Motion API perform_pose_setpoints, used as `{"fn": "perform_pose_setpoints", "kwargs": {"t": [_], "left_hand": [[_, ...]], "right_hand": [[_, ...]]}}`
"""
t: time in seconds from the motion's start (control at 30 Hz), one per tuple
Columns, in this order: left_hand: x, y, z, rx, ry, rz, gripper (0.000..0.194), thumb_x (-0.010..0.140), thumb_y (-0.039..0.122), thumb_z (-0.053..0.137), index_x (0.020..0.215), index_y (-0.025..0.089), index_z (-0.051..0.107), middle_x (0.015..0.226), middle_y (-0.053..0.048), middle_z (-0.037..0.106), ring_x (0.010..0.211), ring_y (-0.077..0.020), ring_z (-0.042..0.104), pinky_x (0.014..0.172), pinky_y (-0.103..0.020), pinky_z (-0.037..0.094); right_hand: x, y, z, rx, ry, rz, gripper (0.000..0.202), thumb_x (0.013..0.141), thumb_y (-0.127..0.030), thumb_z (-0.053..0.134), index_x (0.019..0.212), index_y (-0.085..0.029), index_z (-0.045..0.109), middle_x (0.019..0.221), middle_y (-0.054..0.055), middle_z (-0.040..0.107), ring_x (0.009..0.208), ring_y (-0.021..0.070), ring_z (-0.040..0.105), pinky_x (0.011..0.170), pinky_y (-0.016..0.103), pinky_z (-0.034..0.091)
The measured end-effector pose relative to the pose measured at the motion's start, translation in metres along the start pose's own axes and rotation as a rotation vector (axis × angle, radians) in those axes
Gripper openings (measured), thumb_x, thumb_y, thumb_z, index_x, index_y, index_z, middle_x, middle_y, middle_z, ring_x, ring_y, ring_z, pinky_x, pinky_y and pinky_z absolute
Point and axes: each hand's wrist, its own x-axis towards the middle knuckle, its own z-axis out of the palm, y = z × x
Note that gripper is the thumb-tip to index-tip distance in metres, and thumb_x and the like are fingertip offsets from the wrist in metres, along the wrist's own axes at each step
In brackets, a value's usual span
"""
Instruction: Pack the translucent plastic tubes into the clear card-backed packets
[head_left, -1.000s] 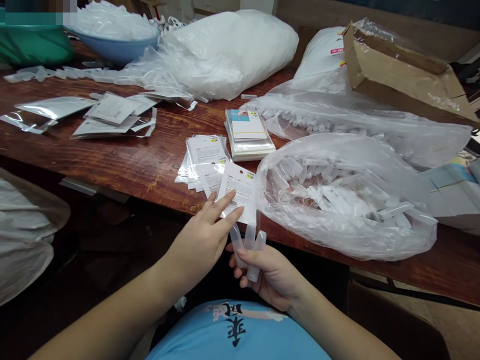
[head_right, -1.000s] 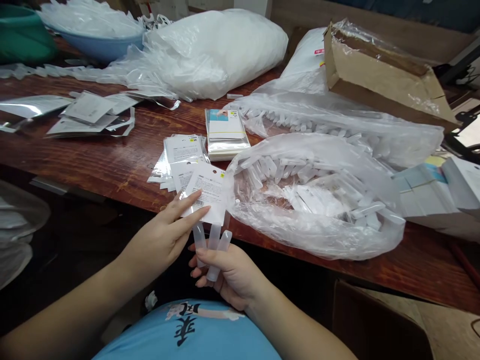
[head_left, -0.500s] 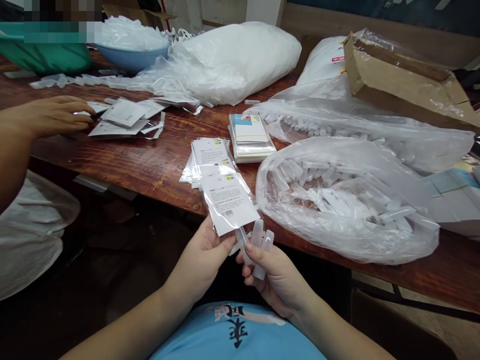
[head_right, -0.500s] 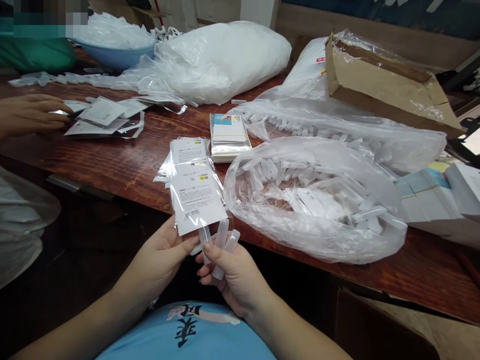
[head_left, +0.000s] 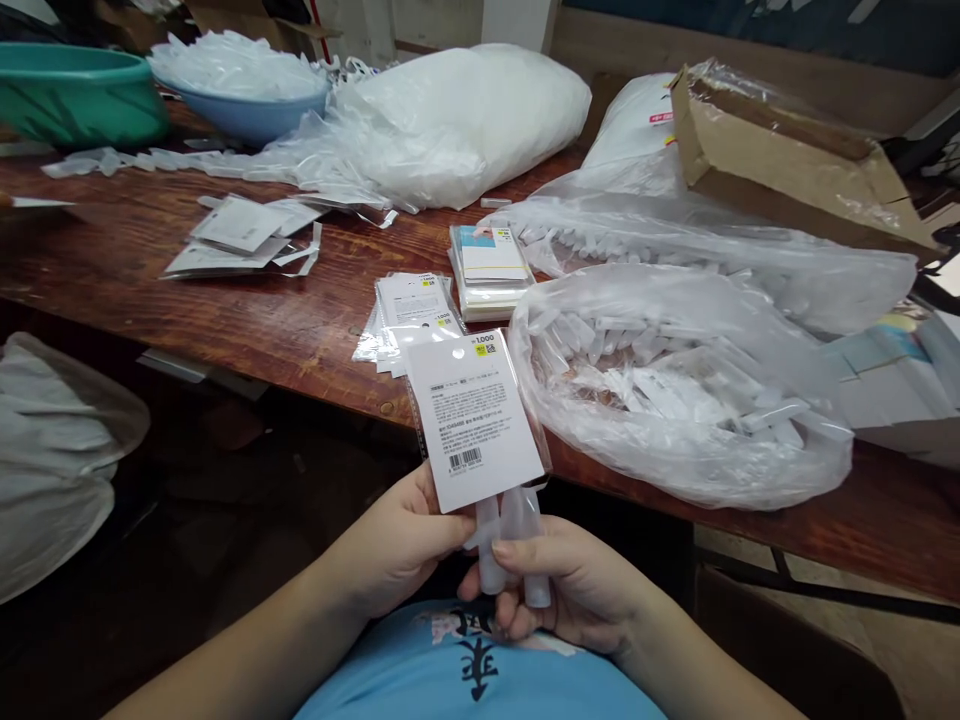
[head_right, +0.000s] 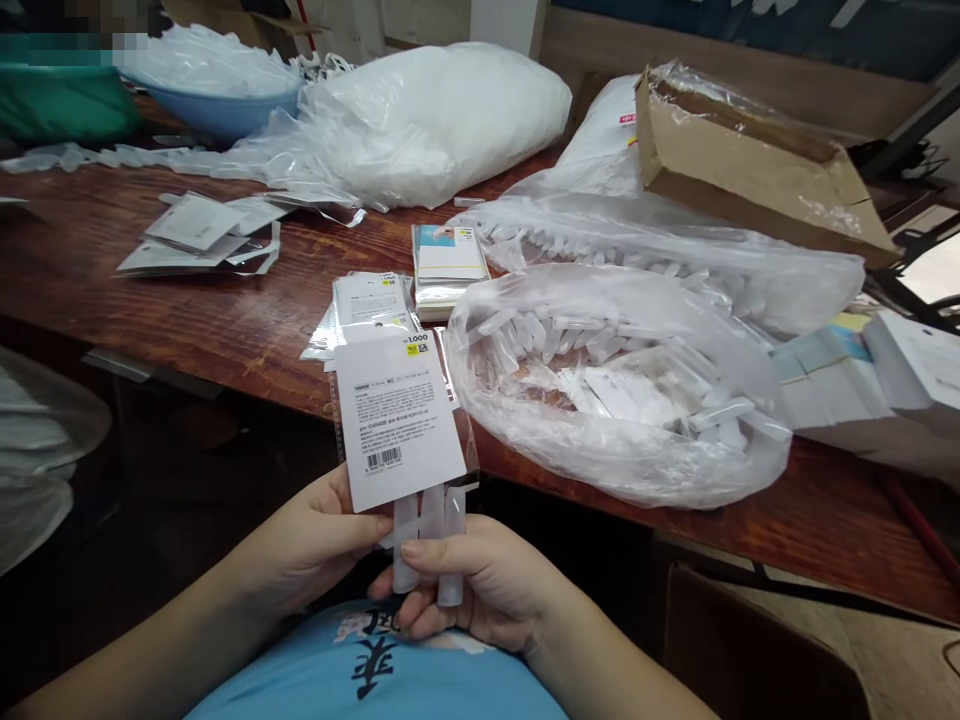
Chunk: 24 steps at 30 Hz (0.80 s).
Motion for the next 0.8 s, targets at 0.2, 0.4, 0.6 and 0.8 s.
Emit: {"fn": "perform_pose_setpoints", "kwargs": {"t": [0.2, 0.4, 0.6, 0.8], "left_hand": [[-0.006, 0.002, 0.001, 0.143, -0.022, -0.039, 0.031, 0.071, 0.010, 0.061, 0.101, 0.019, 0.061, 0.102, -0.007, 0.066, 0.096, -0.0227, 0.060, 0.084, -0.034, 0.045], [-0.006, -0.011, -0.002, 0.078, -0.113, -0.049, 0.040, 0.074, 0.004, 0.053, 0.110, 0.020, 0.056, 0.113, -0.005, 0.061, 0.107, -0.0205, 0.054, 0.098, -0.037, 0.034], [-0.003, -0.017, 0.006, -0.020, -0.222, -0.143, 0.051, 0.068, -0.004, 0.047, 0.113, 0.019, 0.055, 0.107, -0.006, 0.064, 0.106, -0.0229, 0.054, 0.097, -0.042, 0.034], [-0.003, -0.013, 0.005, -0.154, -0.213, -0.220, 0.063, 0.056, -0.009, 0.043, 0.114, 0.015, 0.056, 0.108, -0.008, 0.063, 0.107, -0.0256, 0.054, 0.098, -0.042, 0.033]], "right_hand": [[-0.010, 0.000, 0.006, -0.107, 0.211, -0.063, 0.027, 0.068, -0.030, 0.069, 0.081, -0.009, 0.062, 0.070, 0.004, 0.063, 0.050, 0.0066, 0.059, 0.047, 0.014, 0.048], [-0.014, 0.008, 0.003, -0.180, 0.418, -0.266, 0.047, 0.067, -0.039, 0.068, 0.101, -0.018, 0.043, 0.053, -0.007, 0.052, 0.038, 0.0049, 0.045, 0.036, 0.015, 0.037], [-0.011, 0.012, 0.004, -0.286, 0.455, -0.187, 0.066, 0.070, -0.050, 0.062, 0.117, -0.019, 0.029, 0.047, -0.009, 0.046, 0.035, 0.0063, 0.038, 0.033, 0.016, 0.030], [-0.030, 0.010, 0.008, -0.445, 0.536, -0.180, 0.086, 0.066, -0.050, 0.066, 0.128, -0.024, 0.012, 0.065, -0.006, 0.053, 0.046, 0.0086, 0.047, 0.043, 0.021, 0.037]]}}
